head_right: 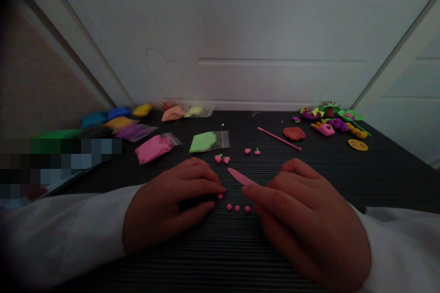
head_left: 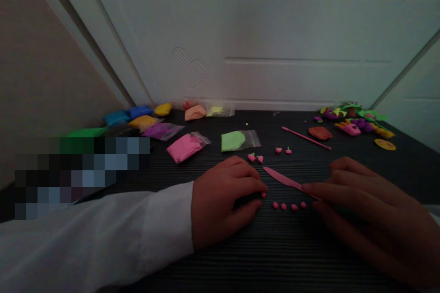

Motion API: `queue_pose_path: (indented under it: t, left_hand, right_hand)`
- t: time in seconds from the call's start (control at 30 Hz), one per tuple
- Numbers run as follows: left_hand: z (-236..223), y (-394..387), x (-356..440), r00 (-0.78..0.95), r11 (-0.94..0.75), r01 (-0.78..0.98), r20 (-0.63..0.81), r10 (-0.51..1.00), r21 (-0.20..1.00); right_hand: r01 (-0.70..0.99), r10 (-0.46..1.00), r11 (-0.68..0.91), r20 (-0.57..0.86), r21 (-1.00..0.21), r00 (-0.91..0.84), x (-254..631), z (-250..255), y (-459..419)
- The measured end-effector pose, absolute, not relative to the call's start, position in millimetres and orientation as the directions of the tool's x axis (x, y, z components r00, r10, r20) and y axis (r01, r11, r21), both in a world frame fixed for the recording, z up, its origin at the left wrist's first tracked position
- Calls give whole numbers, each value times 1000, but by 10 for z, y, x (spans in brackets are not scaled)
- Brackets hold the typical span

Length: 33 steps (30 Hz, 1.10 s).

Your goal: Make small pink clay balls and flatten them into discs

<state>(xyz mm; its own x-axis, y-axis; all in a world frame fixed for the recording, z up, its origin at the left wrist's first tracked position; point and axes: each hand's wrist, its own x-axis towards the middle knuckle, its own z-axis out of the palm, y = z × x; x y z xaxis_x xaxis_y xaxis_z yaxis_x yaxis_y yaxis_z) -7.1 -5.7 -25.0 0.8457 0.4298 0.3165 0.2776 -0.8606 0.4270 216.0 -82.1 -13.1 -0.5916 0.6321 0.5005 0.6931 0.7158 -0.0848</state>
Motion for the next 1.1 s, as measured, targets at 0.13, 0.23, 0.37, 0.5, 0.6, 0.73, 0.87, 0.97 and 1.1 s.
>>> queue_pose_path:
  t: [0.13,0.23,0.37,0.5,0.6,0.73,0.87,0.97,1.1]
  left_hand:
    - [-239,-59,-73,850,-853,287,295,437,436]
    - [-225,-64,-76,846,-844,291,291,446,450]
    - [-228,-72,-80,833,-838,250,333,441,485]
    - [-237,-79,-78,829,-833,246,338,445,495]
    - [-231,-79,-76,845,-842,255,313,433,476]
    - [-227,-66,-78,862,-848,254,289,417,465]
    - [-238,-52,-80,864,-849,248,290,412,467]
    - [-238,-52,-81,867,-847,248,282,410,470]
    - [-233,-60,-82,870,-844,245,276,409,477]
  right_hand:
    - [686,632,722,494,-93,-597,2158,-138,-809]
    - [682,634,724,490,-102,-599,2158,-142,-797]
    - [668,623,736,490,-105,-609,2157,-138,-790]
    - [666,634,734,481,-130,-606,2151,-136,-782]
    - [659,637,740,454,-135,-623,2151,-152,-784]
    - [666,662,723,456,-182,-595,2145,-187,-801]
    - [659,677,719,435,-221,-593,2138,-203,-808]
    - [670,687,711,414,-215,-597,2138,-204,-800]
    - [668,689,712,399,-216,-606,2139,-211,-786]
